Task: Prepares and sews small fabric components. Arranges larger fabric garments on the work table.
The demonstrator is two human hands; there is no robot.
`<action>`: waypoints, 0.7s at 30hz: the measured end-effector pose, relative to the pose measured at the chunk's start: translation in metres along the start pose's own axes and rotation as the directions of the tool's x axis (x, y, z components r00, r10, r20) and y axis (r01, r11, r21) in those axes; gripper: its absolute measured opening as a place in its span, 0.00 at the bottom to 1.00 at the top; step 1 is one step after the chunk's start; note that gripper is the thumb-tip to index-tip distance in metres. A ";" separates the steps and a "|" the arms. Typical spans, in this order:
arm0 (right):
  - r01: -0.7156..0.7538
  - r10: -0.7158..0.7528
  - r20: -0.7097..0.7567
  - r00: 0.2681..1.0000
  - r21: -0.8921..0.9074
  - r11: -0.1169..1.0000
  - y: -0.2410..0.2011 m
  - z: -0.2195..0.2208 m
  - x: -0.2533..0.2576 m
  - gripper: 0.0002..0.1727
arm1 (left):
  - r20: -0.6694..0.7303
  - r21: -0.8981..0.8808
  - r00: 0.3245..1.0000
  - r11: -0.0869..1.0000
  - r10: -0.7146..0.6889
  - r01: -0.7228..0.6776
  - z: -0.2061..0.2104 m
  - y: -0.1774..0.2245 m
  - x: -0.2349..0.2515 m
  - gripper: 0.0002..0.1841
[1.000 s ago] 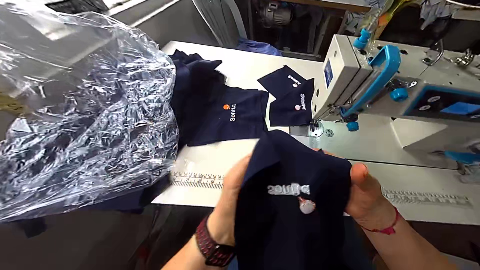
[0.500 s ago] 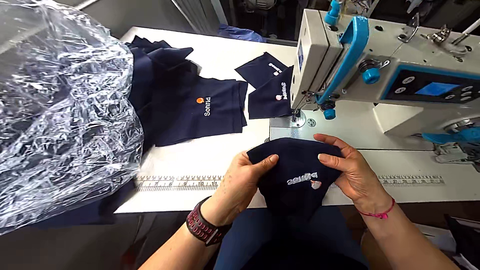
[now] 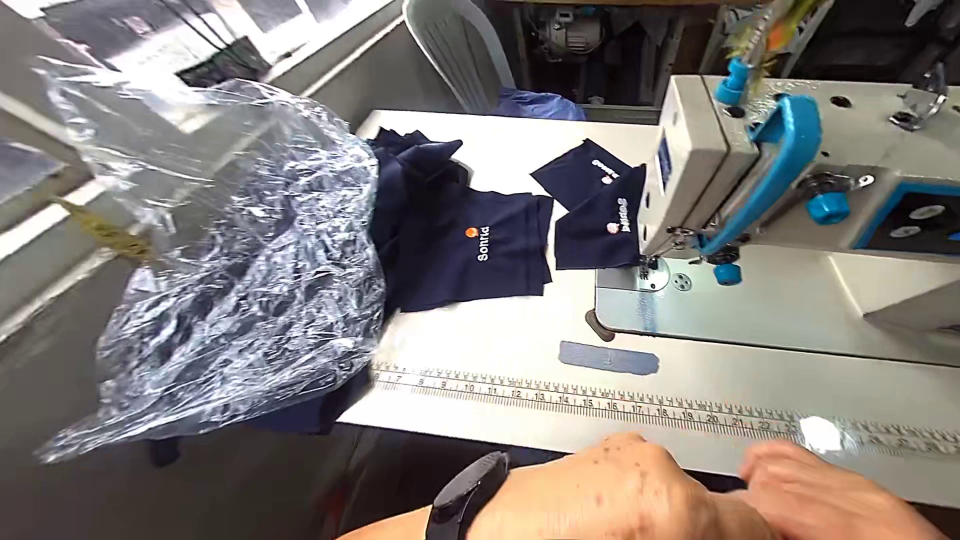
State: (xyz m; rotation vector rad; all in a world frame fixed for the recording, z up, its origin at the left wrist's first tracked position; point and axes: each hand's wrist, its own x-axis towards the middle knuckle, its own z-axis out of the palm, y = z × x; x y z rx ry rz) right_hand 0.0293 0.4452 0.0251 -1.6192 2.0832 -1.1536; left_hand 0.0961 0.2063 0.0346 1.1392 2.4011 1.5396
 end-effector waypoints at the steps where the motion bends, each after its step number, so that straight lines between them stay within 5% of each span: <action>1: -0.068 0.068 0.007 0.998 0.069 0.995 0.001 -0.006 -0.002 0.14 | -0.025 -0.010 0.998 0.999 -0.050 0.050 -0.005 -0.001 -0.002 0.09; 4: -0.283 0.302 -0.139 0.943 0.138 0.949 0.042 -0.005 0.000 0.14 | -0.194 -0.099 0.936 0.955 -0.292 0.278 -0.020 -0.034 -0.003 0.08; 7: -0.478 0.541 -0.254 0.802 0.271 0.836 0.077 0.001 0.014 0.05 | -0.331 -0.371 0.741 0.802 -0.584 0.467 -0.029 -0.068 0.004 0.02; 9: -0.493 0.640 -0.273 0.718 0.450 0.745 0.089 0.002 0.025 0.01 | -0.382 -0.499 0.601 0.704 -0.702 0.506 -0.030 -0.080 0.010 0.03; 11: -0.441 0.706 -0.285 0.648 0.615 0.653 0.091 0.001 0.032 0.02 | -0.414 -0.551 0.529 0.667 -0.741 0.502 -0.031 -0.088 0.013 0.05; 16: -0.295 0.681 -0.339 0.650 0.713 0.636 0.091 0.000 0.031 0.04 | -0.451 -0.618 0.489 0.657 -0.746 0.432 -0.026 -0.092 0.009 0.12; 21: -0.175 0.603 -0.383 0.700 0.726 0.665 0.086 0.003 0.022 0.06 | -0.509 -0.641 0.534 0.711 -0.675 0.288 -0.023 -0.086 -0.004 0.11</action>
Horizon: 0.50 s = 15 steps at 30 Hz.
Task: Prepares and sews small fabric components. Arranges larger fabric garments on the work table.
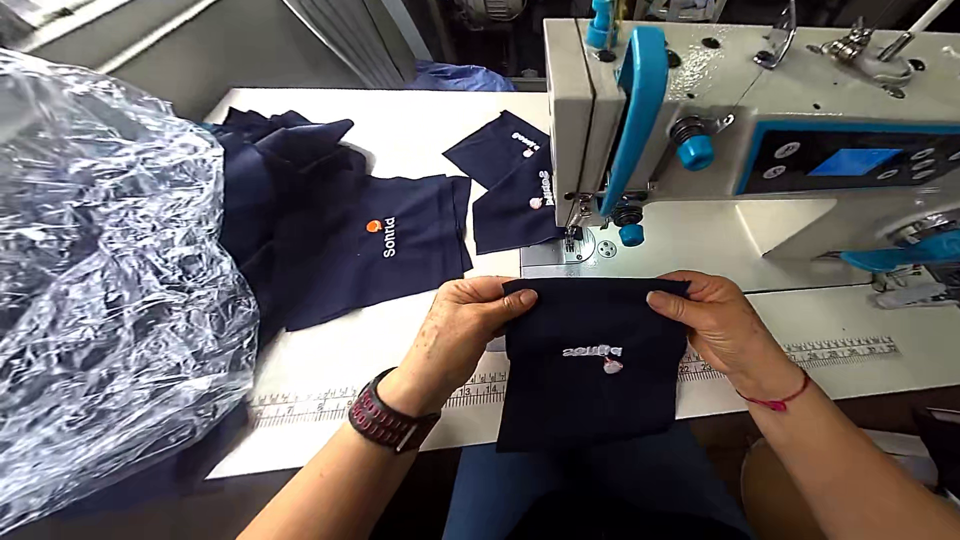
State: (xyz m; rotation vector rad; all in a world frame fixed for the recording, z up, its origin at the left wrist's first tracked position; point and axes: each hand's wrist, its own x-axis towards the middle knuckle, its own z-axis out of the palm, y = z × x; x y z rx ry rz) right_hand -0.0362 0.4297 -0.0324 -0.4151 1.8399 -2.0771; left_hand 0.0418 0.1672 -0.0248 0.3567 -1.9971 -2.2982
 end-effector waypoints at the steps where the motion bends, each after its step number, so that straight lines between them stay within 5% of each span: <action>1: 0.010 -0.010 0.002 1.000 0.017 1.000 0.000 0.000 -0.002 0.06 | 0.019 -0.029 1.000 1.000 0.013 -0.012 -0.002 -0.001 -0.003 0.11; 15: 0.130 -0.144 0.077 0.987 0.166 0.978 0.005 -0.010 0.003 0.13 | 0.130 -0.131 0.974 0.977 0.188 -0.171 -0.015 -0.008 -0.006 0.12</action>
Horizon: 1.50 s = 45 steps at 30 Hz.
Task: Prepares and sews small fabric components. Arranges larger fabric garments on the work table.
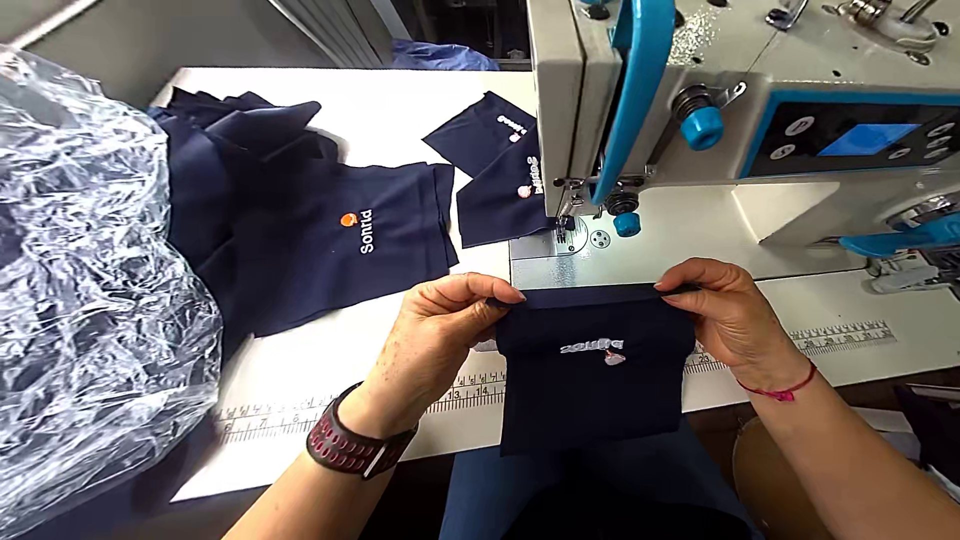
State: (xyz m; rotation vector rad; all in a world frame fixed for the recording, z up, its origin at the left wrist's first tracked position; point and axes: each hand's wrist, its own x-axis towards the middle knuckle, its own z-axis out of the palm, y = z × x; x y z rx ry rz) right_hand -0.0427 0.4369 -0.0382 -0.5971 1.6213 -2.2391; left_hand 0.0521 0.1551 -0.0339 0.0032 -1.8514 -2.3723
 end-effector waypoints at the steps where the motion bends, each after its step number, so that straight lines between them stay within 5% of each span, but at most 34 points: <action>1: -0.002 0.002 0.000 1.000 0.009 1.000 0.001 -0.001 0.001 0.13 | 0.015 0.011 1.000 1.000 0.011 -0.011 -0.001 0.000 0.001 0.11; 11: -0.014 0.014 0.018 1.000 0.012 1.000 0.007 -0.002 0.001 0.19 | -0.014 0.082 0.999 0.996 -0.029 0.030 -0.004 -0.002 0.003 0.17; 14: 0.025 -0.015 0.090 0.996 -0.111 0.993 0.006 -0.004 0.003 0.12 | -0.075 0.151 0.997 0.988 -0.032 0.043 -0.002 0.002 0.005 0.09; 17: -0.023 0.020 -0.015 1.000 -0.262 0.965 0.000 0.008 0.004 0.02 | -0.105 0.311 0.994 0.950 0.040 -0.005 0.001 0.001 0.009 0.08; 23: -0.116 0.094 -0.106 0.990 -0.225 0.967 -0.002 0.011 0.011 0.16 | -0.151 0.395 0.988 0.918 0.025 0.037 0.004 0.002 0.012 0.24; 28: -0.084 0.057 -0.088 0.995 -0.344 0.935 0.000 0.004 0.013 0.12 | -0.241 0.327 0.964 0.926 -0.113 0.190 0.006 0.007 0.016 0.11; 35: -0.080 0.057 -0.076 0.995 -0.352 0.932 0.003 -0.005 0.018 0.11 | -0.276 0.097 0.909 0.932 -0.312 0.349 0.008 0.015 0.022 0.08; 45: -0.228 0.213 -0.081 0.974 -0.351 0.908 -0.002 -0.007 0.037 0.08 | -0.293 0.266 0.936 0.924 -0.193 0.274 0.008 0.009 0.033 0.08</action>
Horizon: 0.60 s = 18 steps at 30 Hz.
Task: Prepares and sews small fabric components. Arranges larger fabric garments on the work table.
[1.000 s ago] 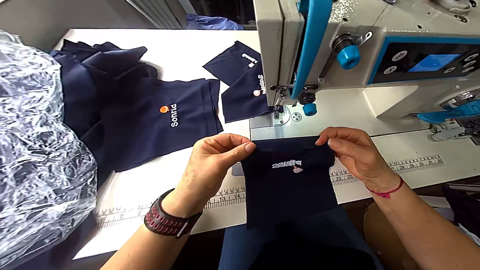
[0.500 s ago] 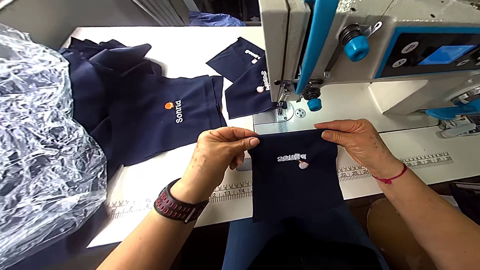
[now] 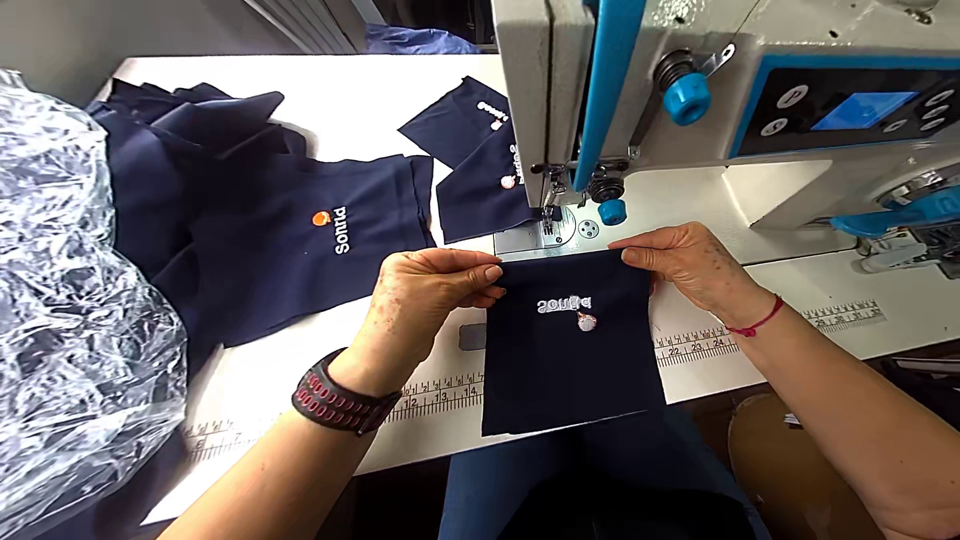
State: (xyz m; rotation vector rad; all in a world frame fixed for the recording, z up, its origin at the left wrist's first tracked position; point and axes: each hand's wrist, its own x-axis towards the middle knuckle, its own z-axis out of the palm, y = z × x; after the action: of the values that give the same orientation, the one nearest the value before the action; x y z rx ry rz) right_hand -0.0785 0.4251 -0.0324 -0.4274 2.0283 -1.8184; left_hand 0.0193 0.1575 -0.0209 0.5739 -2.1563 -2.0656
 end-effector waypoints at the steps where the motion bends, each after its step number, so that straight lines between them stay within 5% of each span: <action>1: 0.011 -0.011 0.004 1.000 -0.027 1.000 0.001 -0.001 0.002 0.08 | -0.004 0.012 1.000 1.000 0.014 -0.014 0.000 0.000 0.001 0.08; 6: 0.117 -0.110 0.040 0.993 -0.282 0.952 0.003 -0.006 0.013 0.05 | 0.010 0.179 0.999 0.983 0.038 -0.039 -0.002 -0.001 0.008 0.06; 14: 0.074 -0.060 0.052 0.997 -0.316 0.946 -0.003 -0.007 0.021 0.06 | 0.098 0.337 0.993 0.937 0.068 -0.097 -0.004 0.001 0.022 0.05; 18: 0.290 -0.278 0.095 0.956 -0.455 0.842 0.007 -0.011 0.025 0.04 | 0.088 0.444 0.980 0.873 0.180 -0.200 -0.006 -0.004 0.026 0.03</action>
State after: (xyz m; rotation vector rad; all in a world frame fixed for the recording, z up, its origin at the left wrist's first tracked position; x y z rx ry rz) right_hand -0.1052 0.4241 -0.0407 -0.9282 2.4902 -1.4372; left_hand -0.0016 0.1431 -0.0296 0.3331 -2.6153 -1.4908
